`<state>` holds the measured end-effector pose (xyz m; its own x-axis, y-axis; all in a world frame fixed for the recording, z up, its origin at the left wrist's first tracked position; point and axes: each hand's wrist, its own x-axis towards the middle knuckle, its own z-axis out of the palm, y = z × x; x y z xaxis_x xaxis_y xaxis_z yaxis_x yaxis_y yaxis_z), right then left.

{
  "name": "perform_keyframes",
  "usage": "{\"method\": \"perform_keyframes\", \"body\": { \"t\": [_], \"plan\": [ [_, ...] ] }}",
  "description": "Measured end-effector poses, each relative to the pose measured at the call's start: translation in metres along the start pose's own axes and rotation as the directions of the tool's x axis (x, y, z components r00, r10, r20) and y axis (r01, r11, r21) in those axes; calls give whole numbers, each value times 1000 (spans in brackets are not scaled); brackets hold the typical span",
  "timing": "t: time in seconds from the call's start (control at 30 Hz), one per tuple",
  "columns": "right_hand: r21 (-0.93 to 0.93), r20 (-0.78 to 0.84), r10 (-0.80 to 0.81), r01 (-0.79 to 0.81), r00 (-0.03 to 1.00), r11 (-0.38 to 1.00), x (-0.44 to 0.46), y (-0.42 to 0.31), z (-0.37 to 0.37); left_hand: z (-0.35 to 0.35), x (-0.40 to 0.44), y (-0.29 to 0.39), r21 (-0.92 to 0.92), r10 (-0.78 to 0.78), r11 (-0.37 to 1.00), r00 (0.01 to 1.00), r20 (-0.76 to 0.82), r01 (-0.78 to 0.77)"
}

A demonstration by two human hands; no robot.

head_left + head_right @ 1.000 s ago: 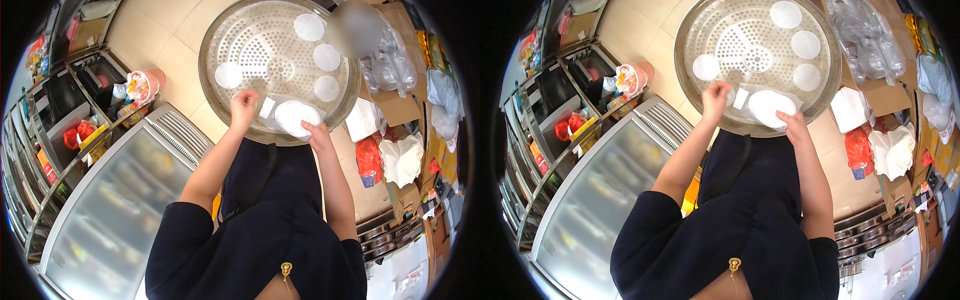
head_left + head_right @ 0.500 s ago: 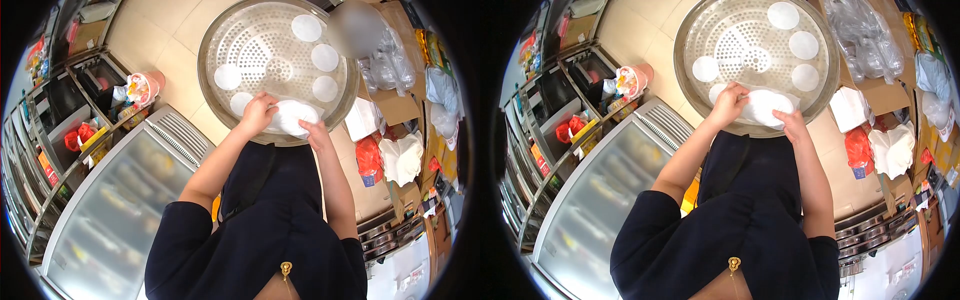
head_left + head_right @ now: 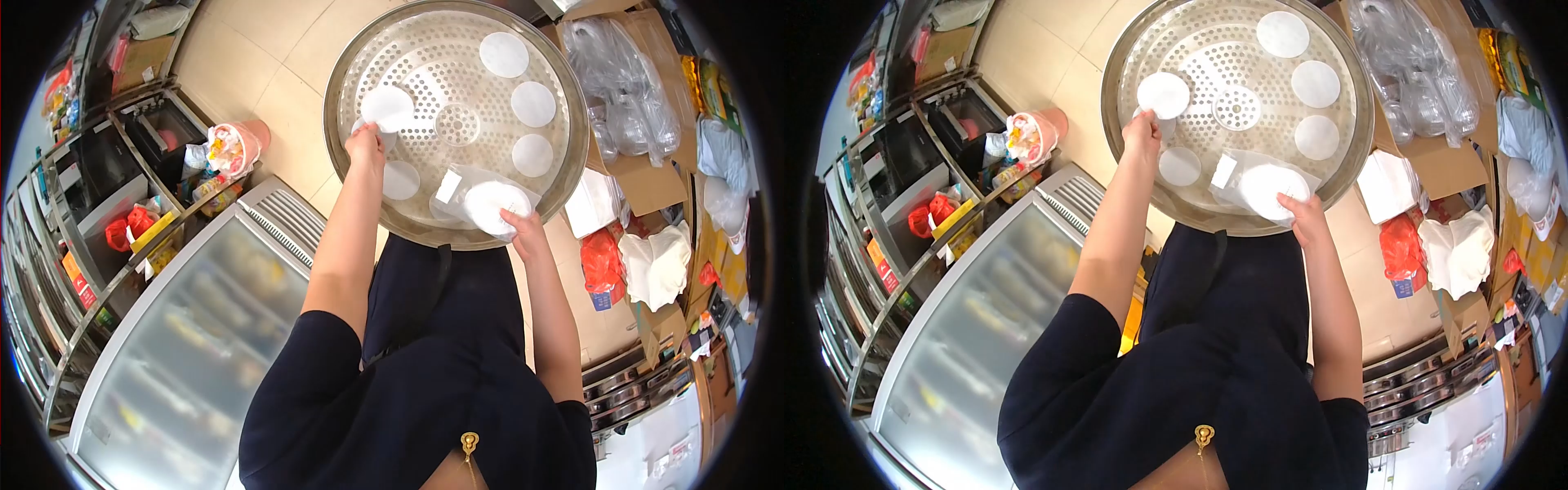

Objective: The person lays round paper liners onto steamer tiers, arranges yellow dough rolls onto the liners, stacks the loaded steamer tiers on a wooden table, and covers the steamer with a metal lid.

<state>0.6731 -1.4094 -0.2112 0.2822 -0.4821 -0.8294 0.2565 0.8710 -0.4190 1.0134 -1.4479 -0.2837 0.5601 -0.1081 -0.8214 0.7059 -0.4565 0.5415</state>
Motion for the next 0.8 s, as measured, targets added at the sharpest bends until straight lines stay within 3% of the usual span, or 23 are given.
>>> {"method": "perform_keyframes", "body": {
  "t": [0.17,0.3,0.4,0.43,0.5,0.57,0.63,0.67,0.7,0.8],
  "plan": [
    [-8,-14,-10,10,1000,1000,-3,2,-7,24,20,21,-109,-13,994,995,-99,2],
    [15,-14,-20,20,1000,1000,-2,4,-6,29,30,30,-74,9,997,990,-143,-19],
    [31,-3,-7,7,1000,1000,-2,5,-2,22,15,27,-18,157,987,980,-123,-160],
    [39,2,1,-1,1000,999,-2,4,1,15,15,19,124,342,936,933,-107,-329],
    [57,11,3,-4,1000,998,1,2,6,-2,10,-3,374,661,695,751,6,-614],
    [75,10,-1,1,1000,997,2,2,8,-7,-55,-3,427,598,622,750,281,-656],
    [71,-2,7,-7,1000,997,5,2,10,-13,-100,-14,299,383,719,717,583,-627],
    [68,-5,10,-9,1000,998,6,1,11,-14,-118,-17,357,285,674,674,682,-647],
    [66,2,5,-6,1000,998,6,0,13,-14,-129,-20,405,179,618,622,762,-674],
    [62,31,-4,2,999,998,5,-6,21,-5,-138,-36,321,193,570,503,843,-756]
  ]
}}
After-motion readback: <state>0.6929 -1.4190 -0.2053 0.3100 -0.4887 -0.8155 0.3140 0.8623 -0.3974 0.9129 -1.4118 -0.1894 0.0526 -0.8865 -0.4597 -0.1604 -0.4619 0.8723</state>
